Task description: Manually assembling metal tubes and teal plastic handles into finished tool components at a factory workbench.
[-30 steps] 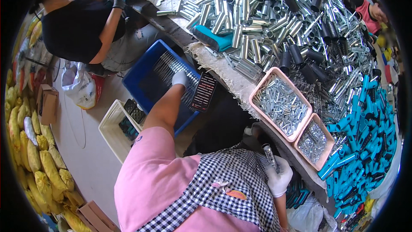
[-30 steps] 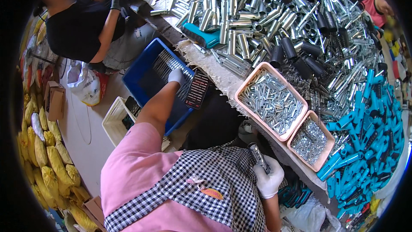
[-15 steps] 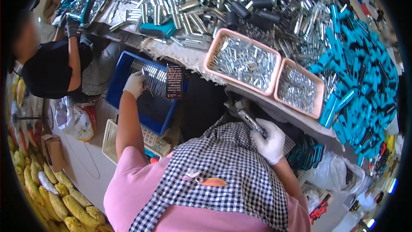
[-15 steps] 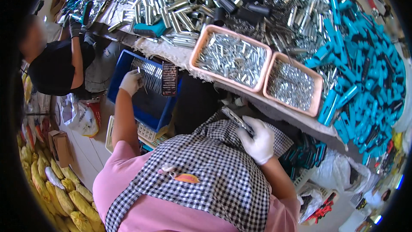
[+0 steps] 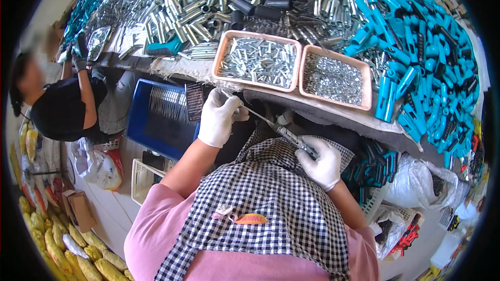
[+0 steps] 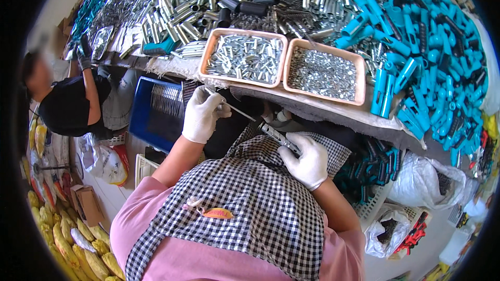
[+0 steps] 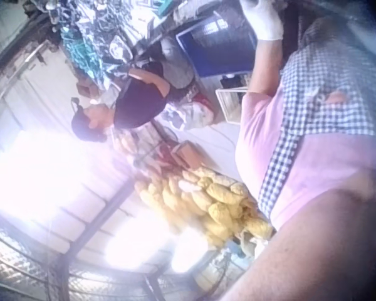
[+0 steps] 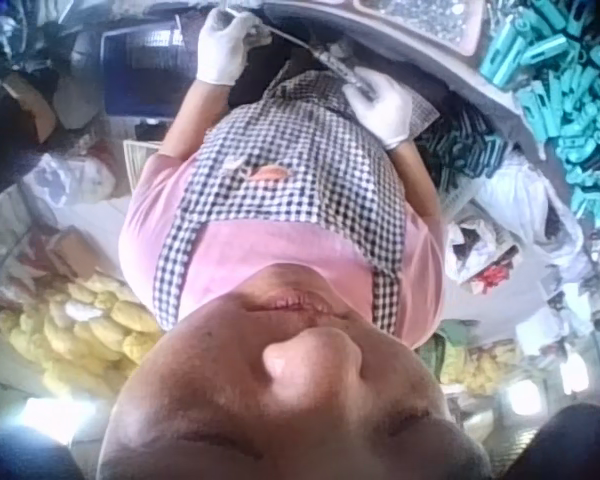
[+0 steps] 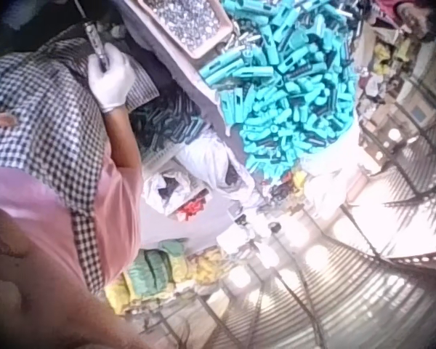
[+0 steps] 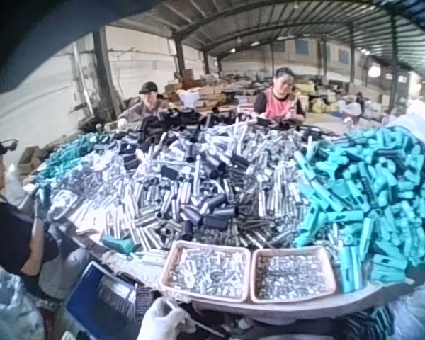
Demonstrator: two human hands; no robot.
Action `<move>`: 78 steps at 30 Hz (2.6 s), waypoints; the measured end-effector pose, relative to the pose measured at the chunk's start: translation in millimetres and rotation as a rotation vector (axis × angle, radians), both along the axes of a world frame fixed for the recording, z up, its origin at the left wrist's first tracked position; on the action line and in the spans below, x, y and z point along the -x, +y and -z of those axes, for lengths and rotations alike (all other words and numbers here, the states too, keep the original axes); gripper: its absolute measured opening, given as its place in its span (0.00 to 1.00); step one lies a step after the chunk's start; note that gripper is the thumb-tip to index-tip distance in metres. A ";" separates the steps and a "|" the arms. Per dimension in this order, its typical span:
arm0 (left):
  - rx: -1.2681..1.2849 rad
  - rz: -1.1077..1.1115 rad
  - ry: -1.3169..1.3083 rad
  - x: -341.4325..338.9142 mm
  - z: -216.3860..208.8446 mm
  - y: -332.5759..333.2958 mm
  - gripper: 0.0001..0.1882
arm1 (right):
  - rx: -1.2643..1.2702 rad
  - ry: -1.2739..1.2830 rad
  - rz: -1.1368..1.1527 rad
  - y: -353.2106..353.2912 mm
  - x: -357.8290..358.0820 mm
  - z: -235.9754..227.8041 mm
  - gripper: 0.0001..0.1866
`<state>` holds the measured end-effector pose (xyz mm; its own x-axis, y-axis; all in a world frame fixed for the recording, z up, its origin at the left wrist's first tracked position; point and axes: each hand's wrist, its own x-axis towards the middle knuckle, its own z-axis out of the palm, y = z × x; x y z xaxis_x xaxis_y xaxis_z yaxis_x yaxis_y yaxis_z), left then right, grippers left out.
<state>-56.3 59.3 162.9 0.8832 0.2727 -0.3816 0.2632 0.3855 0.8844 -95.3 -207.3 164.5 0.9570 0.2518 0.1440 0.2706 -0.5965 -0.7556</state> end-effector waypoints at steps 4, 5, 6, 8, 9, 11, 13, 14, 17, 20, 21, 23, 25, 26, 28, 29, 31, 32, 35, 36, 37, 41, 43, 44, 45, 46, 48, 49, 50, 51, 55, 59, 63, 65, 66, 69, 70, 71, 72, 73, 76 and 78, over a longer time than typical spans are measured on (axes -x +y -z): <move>0.018 0.037 -0.043 -2.8 -2.9 -33.4 0.10 | -0.024 0.013 0.034 -11.4 5.7 2.0 0.16; 0.038 0.107 -0.014 -2.3 -0.3 -37.0 0.08 | -0.027 0.011 0.044 -13.4 5.6 2.1 0.16; 0.067 0.122 -0.004 -0.2 0.3 -43.4 0.07 | -0.043 0.002 0.050 -14.0 5.0 1.9 0.16; 0.057 0.189 0.046 4.8 -1.6 -52.9 0.05 | -0.089 0.008 0.057 -15.1 4.4 2.2 0.16; 0.058 0.247 0.080 7.6 -4.2 -57.5 0.03 | -0.095 0.007 0.062 -16.0 3.6 2.4 0.16; 0.109 0.334 0.113 14.3 -8.3 -67.1 0.07 | -0.109 0.043 0.039 -17.3 1.4 1.8 0.15; 0.133 0.368 0.167 13.9 -14.0 -66.9 0.09 | -0.129 0.038 0.038 -20.2 1.4 -2.4 0.15; 0.183 0.402 0.206 11.0 -17.8 -63.9 0.10 | -0.141 0.031 0.039 -23.1 1.4 -3.5 0.15; 0.215 0.522 0.268 4.0 -22.8 -57.8 0.11 | -0.186 0.064 -0.005 -33.6 0.2 -2.9 0.16; 0.272 0.651 0.242 2.2 -13.6 -51.8 0.14 | -0.251 0.101 -0.019 -39.8 2.3 0.6 0.16; 0.115 0.710 0.191 1.0 -12.5 -52.4 0.16 | -0.296 0.123 0.001 -41.0 2.4 1.1 0.16; -0.172 0.827 0.109 -2.1 -16.2 -56.1 0.21 | -0.276 0.109 0.028 -43.9 3.2 -4.0 0.16; -0.117 0.793 0.073 -3.8 -21.2 -69.2 0.21 | -0.254 0.098 0.064 -45.1 1.9 -7.9 0.16; -0.059 0.746 0.039 -2.3 -21.8 -75.7 0.22 | -0.240 0.088 0.048 -45.0 0.6 -9.1 0.16; 0.058 0.805 0.072 -0.2 -26.3 -89.0 0.22 | -0.215 0.063 0.013 -47.2 -2.8 -8.7 0.20; 0.040 0.799 0.054 -1.5 -26.8 -90.8 0.22 | -0.259 0.082 0.013 -48.2 -6.0 -10.9 0.23; 0.004 0.794 0.029 -3.8 -31.3 -95.2 0.22 | -0.236 0.176 0.005 -54.4 -9.4 -23.7 0.32; -0.011 0.796 -0.007 -3.6 -34.3 -98.1 0.22 | -0.183 0.071 -0.024 -58.2 -10.0 -23.6 0.31; -0.029 0.813 -0.067 -5.4 -40.7 -110.4 0.20 | -0.067 -0.194 -0.076 -72.2 -12.7 -14.6 0.24; -0.034 0.841 -0.085 -8.2 -39.8 -113.1 0.20 | -0.056 -0.246 -0.046 -74.2 -10.2 -15.7 0.22; -0.016 0.849 -0.052 -10.4 -38.6 -115.2 0.20 | -0.035 -0.187 -0.039 -77.1 -6.4 -18.5 0.22; 0.034 0.966 -0.076 -26.4 -42.7 -129.8 0.23 | -0.224 -0.218 0.068 -82.6 -4.0 -4.7 0.20; 0.072 1.093 -0.145 -39.1 -44.3 -138.8 0.31 | -0.243 -0.228 0.127 -90.6 -2.3 -8.4 0.19; -0.075 1.172 -0.308 -51.9 -47.0 -141.5 0.37 | -0.249 -0.226 0.156 -93.9 -1.8 -10.5 0.19; 0.060 1.267 -0.331 -63.5 -56.2 -147.1 0.41 | -0.294 -0.246 0.180 -96.3 -2.3 -15.1 0.18; 0.002 1.251 -0.414 -75.4 -59.0 -160.5 0.43 | -0.289 -0.255 0.185 -100.8 -1.1 -16.5 0.18; -0.521 1.218 -0.712 -111.9 -70.9 -197.4 0.30 | -0.342 -0.166 0.260 -109.1 5.1 -17.6 0.18; -0.809 1.183 -0.945 -117.9 -91.9 -227.3 0.19 | -0.378 -0.121 0.291 -112.2 8.3 -20.4 0.17; -1.072 1.055 -1.204 -134.8 -69.7 -250.0 0.15 | -0.373 -0.126 0.291 -112.4 9.4 -21.2 0.17; -1.116 1.083 -1.519 -155.7 -54.9 -273.5 0.18 | -0.389 -0.135 0.304 -113.6 9.9 -19.9 0.17; -1.801 1.464 -1.479 -165.6 -36.9 -333.3 0.09 | -0.392 -0.096 0.330 -116.3 13.7 -18.8 0.16; -1.864 1.466 -1.623 -167.8 -31.1 -338.5 0.07 | -0.327 -0.037 0.407 -113.8 20.9 -22.4 0.16; -1.434 1.247 -1.584 -171.2 -67.3 -298.7 0.24 | -0.343 -0.057 0.448 -111.8 25.2 -16.8 0.15; -1.052 1.011 -1.300 -164.3 -89.5 -252.9 0.33 | -0.365 -0.047 0.448 -110.6 25.5 -15.3 0.16; -0.886 1.029 -1.055 -155.5 -113.5 -223.4 0.28 | -0.365 -0.031 0.448 -109.2 25.0 -14.3 0.16; -0.595 1.131 -0.761 -158.4 -98.7 -139.5 0.18 | -0.373 0.057 0.392 -106.6 21.6 -16.4 0.16; -0.406 1.090 -0.762 -150.9 -81.1 -119.1 0.19 | -0.380 0.054 0.366 -102.9 18.3 -17.4 0.16; -0.439 1.143 -0.667 -140.0 -80.3 -105.0 0.19 | -0.369 0.042 0.356 -100.8 15.0 -16.4 0.16; -0.577 1.179 -0.709 -126.4 -83.6 -96.2 0.22 | -0.358 0.029 0.341 -97.4 12.4 -15.9 0.16; -0.418 1.193 -0.543 -115.4 -69.3 -83.3 0.21 | -0.342 0.049 0.316 -93.8 10.6 -14.7 0.16; -0.650 1.250 -0.449 -84.8 -65.3 -67.6 0.21 | -0.265 -0.026 0.134 -78.8 -0.5 -19.7 0.16; -0.928 1.206 -0.675 -62.2 -64.1 -66.4 0.25 | -0.203 -0.047 0.063 -66.6 -6.2 -26.2 0.16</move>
<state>5.8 -7.1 227.0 0.6695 -0.7425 0.0223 -0.5002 -0.4285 0.7524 -89.0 -273.9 190.7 0.9609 0.1532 0.2304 0.2755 -0.4498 -0.8496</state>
